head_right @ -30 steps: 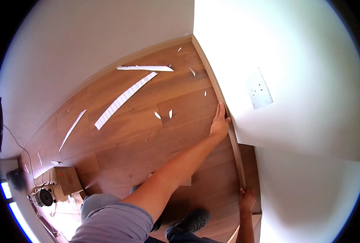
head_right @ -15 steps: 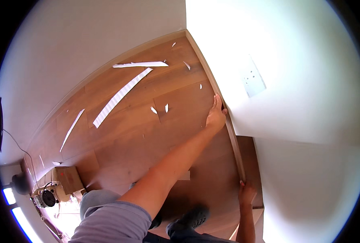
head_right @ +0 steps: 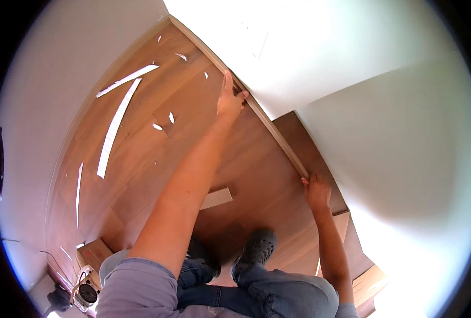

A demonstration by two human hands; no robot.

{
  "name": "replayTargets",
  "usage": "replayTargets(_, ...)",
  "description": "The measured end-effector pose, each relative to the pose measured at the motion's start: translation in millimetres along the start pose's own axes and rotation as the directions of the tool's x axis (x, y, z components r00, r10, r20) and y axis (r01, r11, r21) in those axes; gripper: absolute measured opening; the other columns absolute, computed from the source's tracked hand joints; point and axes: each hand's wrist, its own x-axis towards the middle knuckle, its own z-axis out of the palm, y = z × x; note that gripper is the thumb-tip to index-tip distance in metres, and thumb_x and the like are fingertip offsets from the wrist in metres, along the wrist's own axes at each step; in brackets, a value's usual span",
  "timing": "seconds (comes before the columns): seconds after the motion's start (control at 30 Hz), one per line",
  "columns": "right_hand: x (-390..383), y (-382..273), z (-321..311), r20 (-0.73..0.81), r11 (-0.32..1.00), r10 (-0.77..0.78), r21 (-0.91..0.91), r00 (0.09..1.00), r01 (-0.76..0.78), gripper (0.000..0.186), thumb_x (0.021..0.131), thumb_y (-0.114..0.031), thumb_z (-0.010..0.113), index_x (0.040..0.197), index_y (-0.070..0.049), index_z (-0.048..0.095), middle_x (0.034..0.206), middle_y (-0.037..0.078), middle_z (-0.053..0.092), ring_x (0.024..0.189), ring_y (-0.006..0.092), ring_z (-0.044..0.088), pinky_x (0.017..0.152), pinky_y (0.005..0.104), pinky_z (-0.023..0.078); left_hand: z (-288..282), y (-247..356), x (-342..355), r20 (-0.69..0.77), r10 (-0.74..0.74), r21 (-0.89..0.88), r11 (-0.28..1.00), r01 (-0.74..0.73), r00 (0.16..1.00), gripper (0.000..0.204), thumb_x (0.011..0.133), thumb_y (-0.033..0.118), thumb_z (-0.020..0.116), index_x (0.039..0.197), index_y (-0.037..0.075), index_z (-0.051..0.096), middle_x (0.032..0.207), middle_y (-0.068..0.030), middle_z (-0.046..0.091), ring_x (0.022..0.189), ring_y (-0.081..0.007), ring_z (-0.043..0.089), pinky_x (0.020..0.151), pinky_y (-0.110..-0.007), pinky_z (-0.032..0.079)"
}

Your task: The person walks to a balcony, positions a wood trim piece on a miter saw, and cuts it. They then carry pieces of wood trim into a room and mark one against a wall corner using a pencil.

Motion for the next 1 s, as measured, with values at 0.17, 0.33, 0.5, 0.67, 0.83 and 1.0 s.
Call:
replayTargets(0.17, 1.8, -1.3, 2.0, -0.017, 0.999, -0.041, -0.011, 0.999, 0.041, 0.028, 0.096, -0.032, 0.069, 0.092, -0.005, 0.063, 0.097, 0.014, 0.064, 0.09, 0.0351, 0.067, 0.072, 0.0484, 0.056, -2.0, -8.9, 6.1, -0.034, 0.036, 0.19, 0.981, -0.029, 0.999, 0.095, 0.094, 0.016, 0.072, 0.166, 0.023, 0.012, 0.172, -0.0082, 0.016, 0.152, -0.0302, 0.033, 0.12, -0.039, 0.039)
replayTargets(0.33, 8.4, -5.1, 10.7, -0.103, 0.991, -0.1, -0.094, 0.99, 0.09, 0.033, 0.098, -0.038, 0.066, 0.095, -0.005, 0.062, 0.101, 0.014, 0.066, 0.088, 0.035, 0.067, 0.07, 0.0485, 0.056, -17.5, 2.2, 1.7, -0.024, 0.106, 0.375, 0.923, -0.089, 0.994, 0.102, 0.084, 0.033, 0.082, 0.165, 0.018, 0.022, 0.172, -0.0053, 0.021, 0.151, -0.0273, 0.036, 0.121, -0.038, 0.037)
replayTargets(0.5, 53.2, -37.2, -9.7, 0.077, 0.984, -0.119, -0.12, 0.99, 0.128, 0.043, 0.1, -0.047, 0.062, 0.096, -0.005, 0.062, 0.092, 0.016, 0.067, 0.082, 0.0362, 0.068, 0.068, 0.0506, 0.055, -42.7, 17.7, 15.8, 0.01, 0.093, 0.531, 0.843, -0.084, 0.996, 0.117, 0.068, 0.045, 0.091, 0.163, 0.018, 0.029, 0.172, -0.004, 0.015, 0.148, -0.0234, 0.041, 0.114, -0.038, 0.047)
replayTargets(0.67, 80.3, -54.5, -5.7, 0.037, 0.975, -0.143, -0.168, 0.989, 0.147, 0.046, 0.1, -0.048, 0.061, 0.096, -0.003, 0.062, 0.082, 0.02, 0.067, 0.075, 0.0403, 0.067, 0.066, 0.0527, 0.054, -70.1, 10.6, 57.2, -0.019, 0.254, 0.627, 0.757, -0.186, 0.967, 0.098, 0.08, 0.052, 0.08, 0.16, 0.017, 0.037, 0.169, -0.0044, 0.027, 0.145, -0.0289, 0.042, 0.117, -0.04, 0.041)
replayTargets(0.83, 83.3, -75.9, -25.2, 0.079, 0.99, -0.116, -0.069, 0.99, 0.122, 0.046, 0.1, -0.046, 0.062, 0.093, -0.001, 0.06, 0.083, 0.025, 0.067, 0.073, 0.047, 0.065, 0.066, 0.0555, 0.053, -130.7, -27.4, 141.3, -0.107, 0.619, 0.749, 0.565, -0.346, 0.778, 0.063, 0.104, 0.042, 0.055, 0.158, 0.011, 0.04, 0.162, -0.0089, 0.039, 0.133, -0.0296, 0.049, 0.117, -0.04, 0.037)
replayTargets(1.0, 83.0, -71.3, -19.7, 0.094, 0.994, -0.019, -0.109, 0.995, 0.03, 0.042, 0.097, -0.041, 0.069, 0.095, -0.001, 0.061, 0.088, 0.025, 0.067, 0.077, 0.0491, 0.065, 0.07, 0.058, 0.053, -123.1, -32.8, 161.3, -0.036, 0.651, 0.75, 0.519, -0.411, 0.758, 0.057, 0.108, 0.036, 0.047, 0.157, 0.006, 0.038, 0.162, -0.0184, 0.035, 0.138, -0.0312, 0.046, 0.118, -0.041, 0.037)
